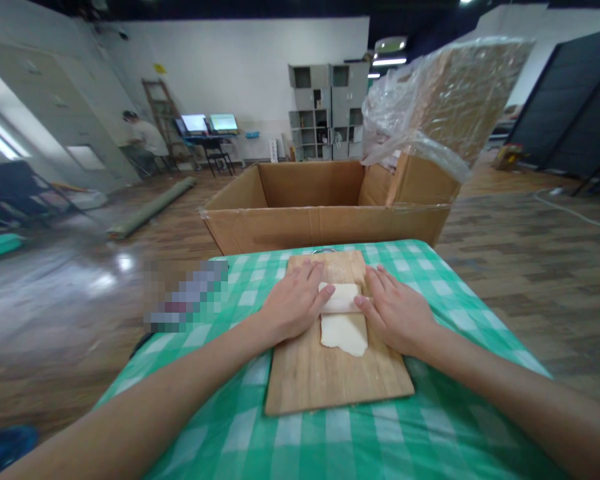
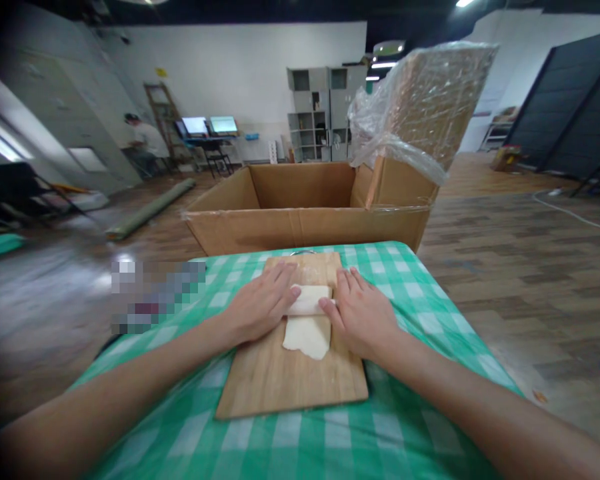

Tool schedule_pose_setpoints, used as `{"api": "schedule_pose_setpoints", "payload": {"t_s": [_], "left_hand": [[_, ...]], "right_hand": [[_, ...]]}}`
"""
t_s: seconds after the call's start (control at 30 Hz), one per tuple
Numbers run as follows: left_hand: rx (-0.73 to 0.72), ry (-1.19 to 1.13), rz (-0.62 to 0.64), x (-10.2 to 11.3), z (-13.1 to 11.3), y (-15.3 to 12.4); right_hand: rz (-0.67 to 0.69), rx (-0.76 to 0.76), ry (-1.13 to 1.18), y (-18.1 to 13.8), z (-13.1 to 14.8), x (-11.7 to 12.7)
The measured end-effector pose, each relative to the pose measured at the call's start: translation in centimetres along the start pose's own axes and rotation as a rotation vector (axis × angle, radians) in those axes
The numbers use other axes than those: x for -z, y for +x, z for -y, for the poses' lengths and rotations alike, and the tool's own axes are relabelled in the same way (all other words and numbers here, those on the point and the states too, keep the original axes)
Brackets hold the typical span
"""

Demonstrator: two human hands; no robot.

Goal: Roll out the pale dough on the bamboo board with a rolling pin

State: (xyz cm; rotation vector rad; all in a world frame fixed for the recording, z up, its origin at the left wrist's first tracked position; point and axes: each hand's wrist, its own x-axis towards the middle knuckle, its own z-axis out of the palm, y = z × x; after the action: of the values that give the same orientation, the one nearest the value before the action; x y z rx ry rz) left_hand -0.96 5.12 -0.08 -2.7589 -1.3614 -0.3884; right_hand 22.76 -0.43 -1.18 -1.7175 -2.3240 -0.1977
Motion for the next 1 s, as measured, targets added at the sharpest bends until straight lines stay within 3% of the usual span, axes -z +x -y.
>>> {"api": "schedule_pose_setpoints", "payload": {"t_s": [0.17, 0.3, 0.47, 0.67, 0.83, 1.0], "left_hand": [[0.065, -0.021, 0.002, -0.6, 1.9, 4.3], [0.149, -0.024, -0.067, -1.2, 3.0, 8.3], [0.233, -0.074, -0.120, -2.1, 3.8, 10.7], [0.219, -0.074, -0.064, -3.1, 4.7, 10.2], [0.106, -0.041, 0.007, -2.6, 4.2, 7.6], [-0.040, 0.098, 0.011, -1.6, 2.8, 4.3]], "right_hand": [[0.097, -0.053, -0.021, 3.0, -0.7, 0.3], [0.215, 0.029, -0.102, 5.5, -1.9, 0.3], [0.158, 0.006, -0.212, 6.5, -2.6, 0.2], [0.215, 0.102, -0.210, 6.8, -2.5, 0.7], [0.108, 0.172, -0.215, 5.5, -1.5, 1.0], [0.086, 0.077, -0.070, 4.4, -1.0, 0.5]]}}
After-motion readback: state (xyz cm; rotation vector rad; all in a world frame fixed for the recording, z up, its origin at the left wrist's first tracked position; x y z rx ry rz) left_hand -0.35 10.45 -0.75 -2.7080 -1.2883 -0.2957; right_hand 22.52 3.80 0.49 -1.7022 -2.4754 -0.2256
